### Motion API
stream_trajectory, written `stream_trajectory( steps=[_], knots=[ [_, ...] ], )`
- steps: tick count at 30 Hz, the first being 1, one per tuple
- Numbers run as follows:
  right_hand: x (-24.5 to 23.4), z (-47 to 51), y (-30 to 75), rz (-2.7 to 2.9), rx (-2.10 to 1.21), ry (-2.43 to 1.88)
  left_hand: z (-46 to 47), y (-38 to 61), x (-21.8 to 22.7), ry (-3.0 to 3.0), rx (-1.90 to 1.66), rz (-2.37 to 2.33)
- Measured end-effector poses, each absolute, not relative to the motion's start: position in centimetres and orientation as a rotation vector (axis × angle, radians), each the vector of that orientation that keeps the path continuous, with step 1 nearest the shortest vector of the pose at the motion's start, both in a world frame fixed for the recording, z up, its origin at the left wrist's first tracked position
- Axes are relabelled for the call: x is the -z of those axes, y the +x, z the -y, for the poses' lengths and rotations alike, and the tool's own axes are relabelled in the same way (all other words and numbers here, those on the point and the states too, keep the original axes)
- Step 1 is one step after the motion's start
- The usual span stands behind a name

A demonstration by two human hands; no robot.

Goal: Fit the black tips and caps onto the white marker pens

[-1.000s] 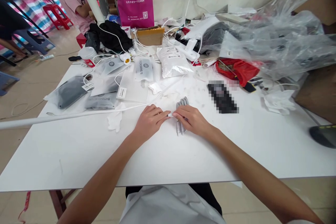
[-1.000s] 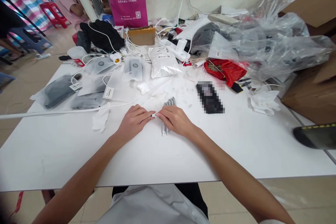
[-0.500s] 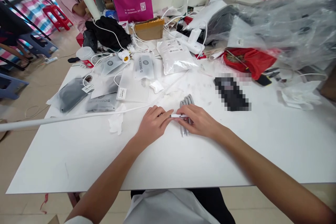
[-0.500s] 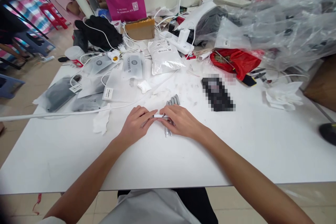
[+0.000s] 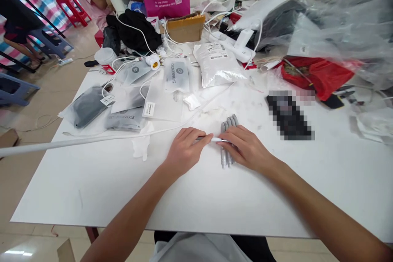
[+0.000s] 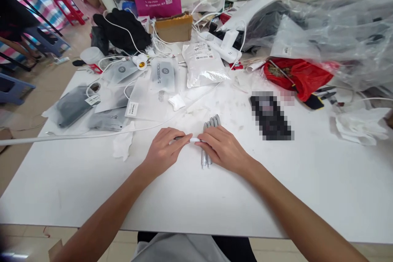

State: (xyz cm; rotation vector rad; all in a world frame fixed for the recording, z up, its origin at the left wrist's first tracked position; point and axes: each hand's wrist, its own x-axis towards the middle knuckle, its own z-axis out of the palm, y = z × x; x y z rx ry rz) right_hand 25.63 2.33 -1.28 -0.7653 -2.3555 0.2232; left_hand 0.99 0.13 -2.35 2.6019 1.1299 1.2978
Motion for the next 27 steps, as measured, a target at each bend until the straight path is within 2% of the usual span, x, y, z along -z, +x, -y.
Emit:
stream_trajectory(
  steps=[17, 27],
  knots=[
    [1.1, -2.3, 25.7, 2.228, -0.407, -0.816, 0.0, 1.3, 1.9, 2.433, -1.395, -1.178],
    [0.3, -1.6, 25.8, 1.87, -0.748, -1.059, 0.0, 1.3, 2.0, 2.328, -1.473, -1.129]
  ],
)
